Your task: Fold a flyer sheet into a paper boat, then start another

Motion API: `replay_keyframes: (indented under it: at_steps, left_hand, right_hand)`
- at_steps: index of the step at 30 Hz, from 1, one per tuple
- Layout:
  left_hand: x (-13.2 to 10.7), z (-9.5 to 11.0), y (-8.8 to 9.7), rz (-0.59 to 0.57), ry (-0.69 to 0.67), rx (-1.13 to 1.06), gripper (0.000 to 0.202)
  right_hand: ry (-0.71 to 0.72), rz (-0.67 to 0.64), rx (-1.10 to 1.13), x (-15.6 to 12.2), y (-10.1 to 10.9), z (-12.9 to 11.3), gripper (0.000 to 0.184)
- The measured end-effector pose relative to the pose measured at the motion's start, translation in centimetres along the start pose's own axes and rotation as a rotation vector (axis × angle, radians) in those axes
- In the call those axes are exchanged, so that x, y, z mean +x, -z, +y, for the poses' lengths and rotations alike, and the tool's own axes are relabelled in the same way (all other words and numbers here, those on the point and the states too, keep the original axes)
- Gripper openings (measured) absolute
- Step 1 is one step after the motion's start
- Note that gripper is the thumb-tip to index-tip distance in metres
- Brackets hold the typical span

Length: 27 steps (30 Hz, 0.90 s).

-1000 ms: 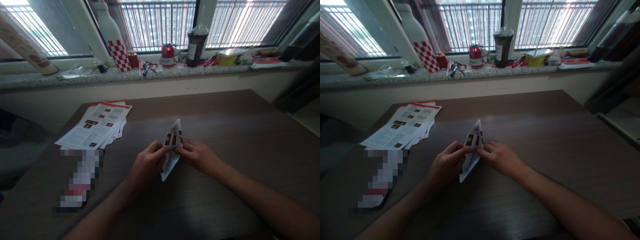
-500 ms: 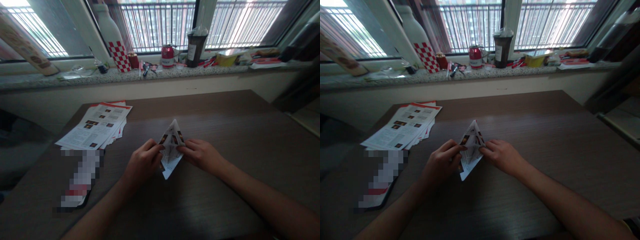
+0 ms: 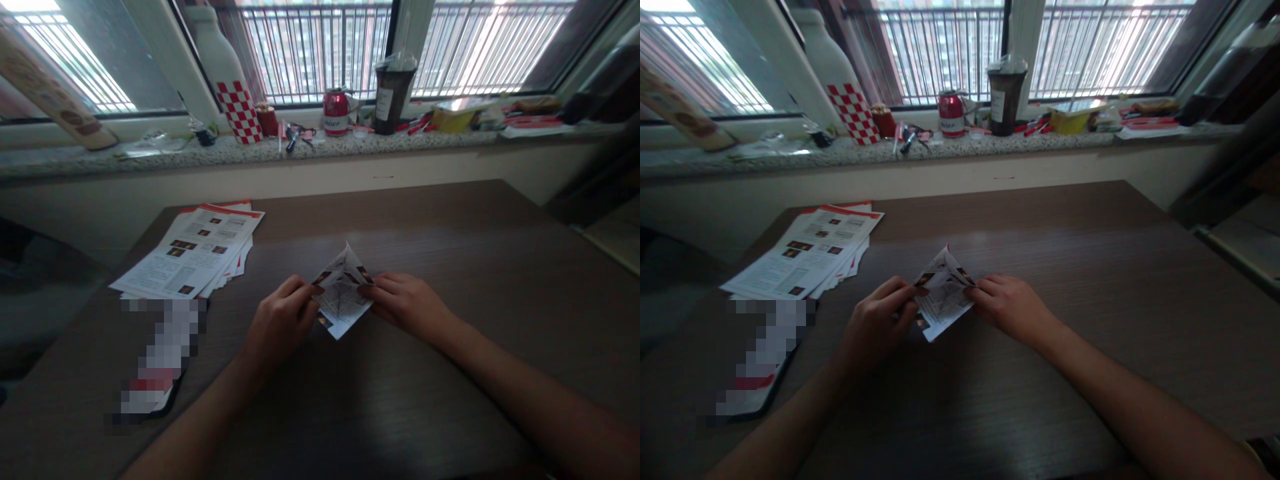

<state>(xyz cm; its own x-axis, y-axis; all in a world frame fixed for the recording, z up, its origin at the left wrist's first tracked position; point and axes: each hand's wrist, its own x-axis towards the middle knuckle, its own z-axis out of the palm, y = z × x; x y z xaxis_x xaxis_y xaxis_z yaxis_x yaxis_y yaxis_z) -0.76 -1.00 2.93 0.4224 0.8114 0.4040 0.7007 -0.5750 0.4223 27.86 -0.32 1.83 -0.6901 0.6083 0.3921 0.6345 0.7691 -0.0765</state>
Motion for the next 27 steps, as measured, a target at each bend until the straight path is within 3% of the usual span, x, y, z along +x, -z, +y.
replay_keyframes:
  at_steps: [11, 17, 21, 27]
  left_hand:
    - [0.0, -0.4, -1.0, -0.008, -0.062, 0.015, 0.021]
    - [0.1, -0.2, -1.2, 0.022, -0.074, 0.017, 0.009]
    - [0.0, -0.1, -1.2, 0.047, -0.008, -0.043, 0.007]
    - [-0.3, -0.4, -1.6, 0.037, 0.095, -0.149, 0.022]
  right_hand:
    - [-0.011, -0.023, 0.029, 0.0, -0.4, 0.6, 0.021]
    - [0.004, -0.025, 0.071, 0.2, 0.1, 0.4, 0.029]
    - [-0.023, -0.036, 0.080, 0.3, 0.3, 0.2, 0.032]
    - [-0.080, -0.043, 0.112, 0.0, 0.0, 0.6, 0.028]
